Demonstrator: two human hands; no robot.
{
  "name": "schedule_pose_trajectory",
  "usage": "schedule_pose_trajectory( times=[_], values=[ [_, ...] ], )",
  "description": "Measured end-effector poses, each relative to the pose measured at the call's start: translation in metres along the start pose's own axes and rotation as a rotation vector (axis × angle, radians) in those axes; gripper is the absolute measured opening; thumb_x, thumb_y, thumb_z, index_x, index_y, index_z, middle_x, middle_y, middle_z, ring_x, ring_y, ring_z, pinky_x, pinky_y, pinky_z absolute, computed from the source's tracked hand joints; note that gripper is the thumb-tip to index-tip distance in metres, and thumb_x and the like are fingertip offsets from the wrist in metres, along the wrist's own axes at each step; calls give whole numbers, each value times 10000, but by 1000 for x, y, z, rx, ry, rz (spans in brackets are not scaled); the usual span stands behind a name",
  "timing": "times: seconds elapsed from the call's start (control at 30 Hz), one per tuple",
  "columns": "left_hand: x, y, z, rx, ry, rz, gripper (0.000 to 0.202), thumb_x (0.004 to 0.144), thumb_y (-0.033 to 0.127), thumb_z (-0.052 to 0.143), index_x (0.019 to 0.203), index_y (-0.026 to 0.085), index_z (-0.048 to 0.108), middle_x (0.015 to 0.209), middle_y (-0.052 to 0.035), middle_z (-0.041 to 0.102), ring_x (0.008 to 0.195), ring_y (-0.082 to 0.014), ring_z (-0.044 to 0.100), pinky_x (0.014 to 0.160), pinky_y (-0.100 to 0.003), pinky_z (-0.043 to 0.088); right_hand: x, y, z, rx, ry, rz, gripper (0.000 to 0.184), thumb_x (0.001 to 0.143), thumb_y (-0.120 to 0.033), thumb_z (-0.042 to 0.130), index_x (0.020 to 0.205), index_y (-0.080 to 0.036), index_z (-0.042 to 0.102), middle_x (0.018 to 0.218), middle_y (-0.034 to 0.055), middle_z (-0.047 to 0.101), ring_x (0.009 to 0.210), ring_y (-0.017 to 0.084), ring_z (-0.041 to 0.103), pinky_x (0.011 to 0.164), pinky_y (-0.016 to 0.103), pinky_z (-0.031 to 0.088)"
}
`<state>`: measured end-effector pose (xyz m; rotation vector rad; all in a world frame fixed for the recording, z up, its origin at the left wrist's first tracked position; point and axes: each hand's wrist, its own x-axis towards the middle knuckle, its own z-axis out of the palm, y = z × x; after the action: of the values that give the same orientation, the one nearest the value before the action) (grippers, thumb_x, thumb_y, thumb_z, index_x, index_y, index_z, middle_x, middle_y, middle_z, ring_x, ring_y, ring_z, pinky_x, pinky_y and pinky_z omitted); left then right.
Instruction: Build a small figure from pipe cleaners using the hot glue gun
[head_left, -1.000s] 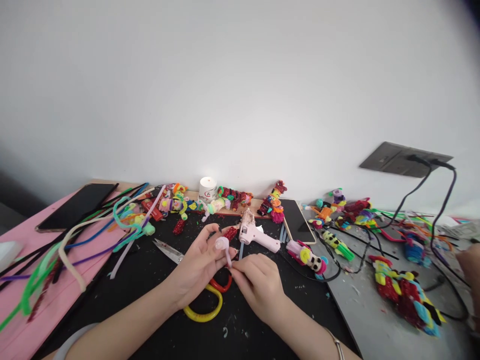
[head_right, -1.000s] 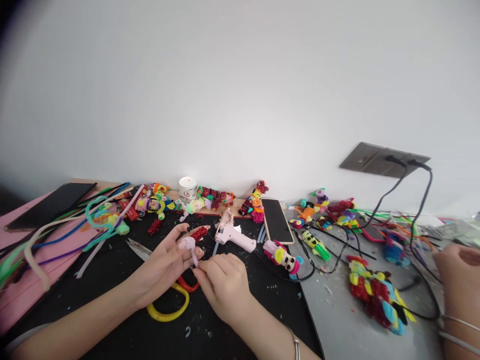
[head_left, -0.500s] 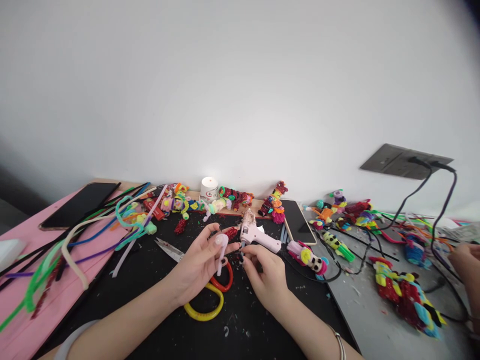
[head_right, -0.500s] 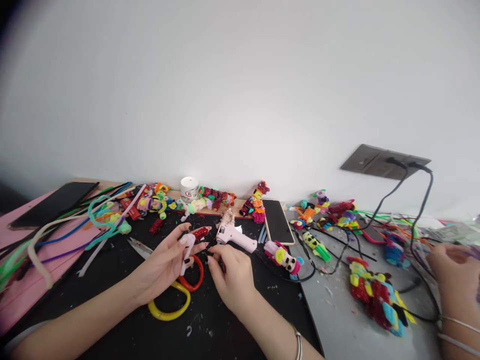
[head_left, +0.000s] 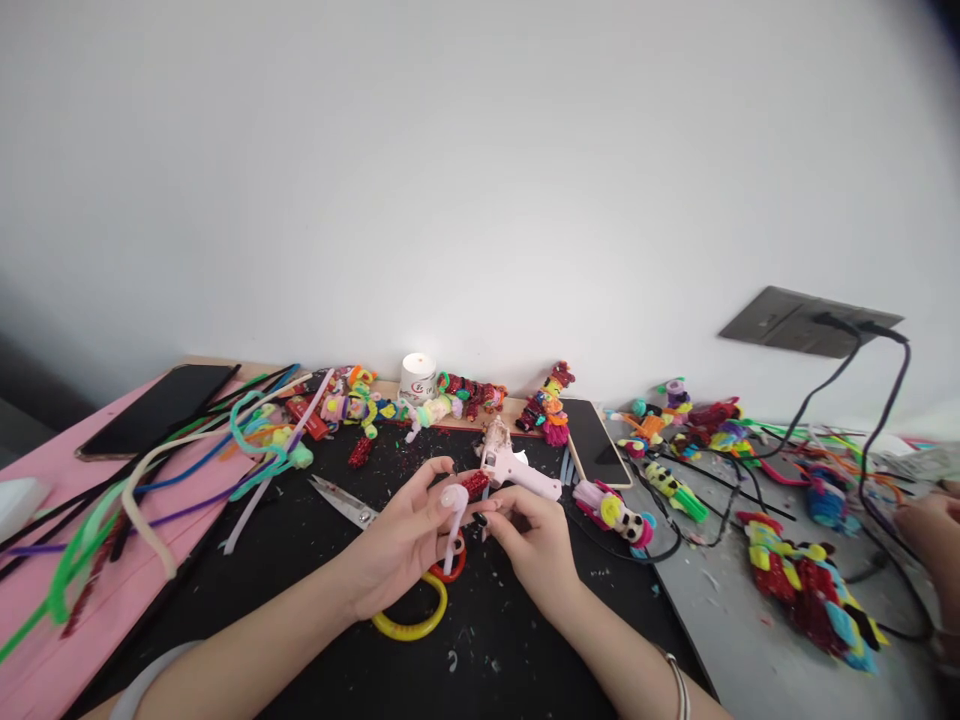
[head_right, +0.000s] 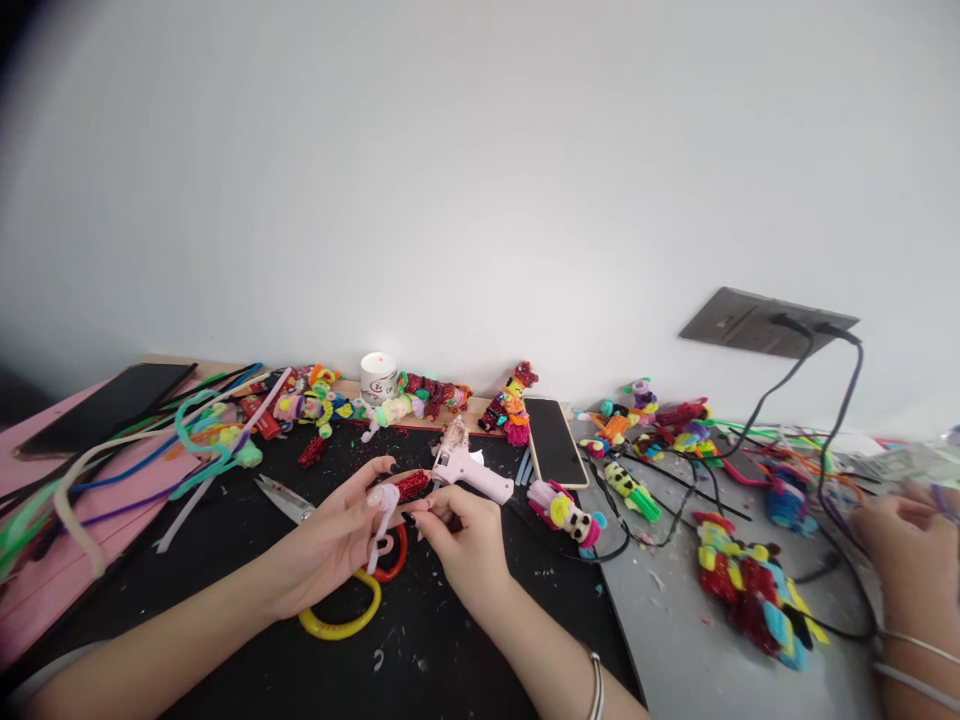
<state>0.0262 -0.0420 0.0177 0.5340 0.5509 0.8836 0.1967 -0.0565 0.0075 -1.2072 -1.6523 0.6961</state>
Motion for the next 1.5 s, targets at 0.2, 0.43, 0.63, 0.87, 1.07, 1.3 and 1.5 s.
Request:
schedule_pose_trajectory(
  times=[0.2, 0.43, 0.63, 0.87, 1.07, 1.3, 1.5],
  values=[
    [3, 2, -3, -17, -20, 7, 336, 810, 169, 663, 1065, 258, 463, 878, 6, 622, 835, -133, 662, 573, -174, 482, 0, 2, 0, 107, -51, 83, 221, 845, -234, 577, 636, -171, 607, 529, -17, 613, 440, 104, 534, 447, 208, 425],
    [5, 9, -5, -59, 23, 2, 317, 807, 178, 666, 1047, 265, 479, 877, 5, 611, 974, -198, 666, 609, -182, 482, 2, 5, 1, 240, -98, 89, 154, 861, -243, 545, 780, -173, 654, 638, 8, 672, 483, 117, 590, 480, 229, 501],
    [11, 14, -12, -71, 37, 41, 311, 781, 178, 692, 1006, 269, 498, 861, 18, 590, 1038, -206, 639, 612, -180, 474, 3, 4, -1, 102, 57, -8, 120, 848, -209, 546, 780, -181, 641, 629, 0, 658, 492, 119, 576, 469, 221, 488],
    [7, 12, -8, 17, -9, 6, 360, 756, 230, 725, 1022, 261, 486, 973, 0, 591, 855, -129, 631, 569, -174, 401, 1, -4, -7, -213, 110, -332, 150, 837, -177, 583, 986, -186, 598, 791, 34, 627, 616, 142, 554, 553, 260, 489],
    [4, 8, -6, 159, -129, -16, 301, 799, 253, 674, 1039, 257, 491, 1069, -26, 579, 663, -63, 517, 533, -188, 333, -3, -7, -4, -285, 39, -465, 292, 855, -246, 612, 1145, -221, 586, 961, 76, 648, 869, 197, 622, 746, 330, 546],
    [4, 3, -6, 268, -170, -45, 302, 782, 267, 688, 1006, 244, 487, 876, 18, 546, 605, -60, 417, 530, -185, 289, -5, -5, 0, -309, -1, -498, 246, 862, -191, 614, 1106, -218, 616, 956, 64, 654, 884, 174, 622, 749, 297, 540],
    [5, 1, -7, 352, -203, -20, 312, 775, 290, 692, 982, 237, 465, 780, 50, 483, 595, -65, 371, 519, -193, 255, -7, -4, 0, -330, -15, -515, 266, 862, -179, 610, 1124, -225, 604, 961, 61, 654, 852, 170, 618, 714, 294, 541]
  ],
)
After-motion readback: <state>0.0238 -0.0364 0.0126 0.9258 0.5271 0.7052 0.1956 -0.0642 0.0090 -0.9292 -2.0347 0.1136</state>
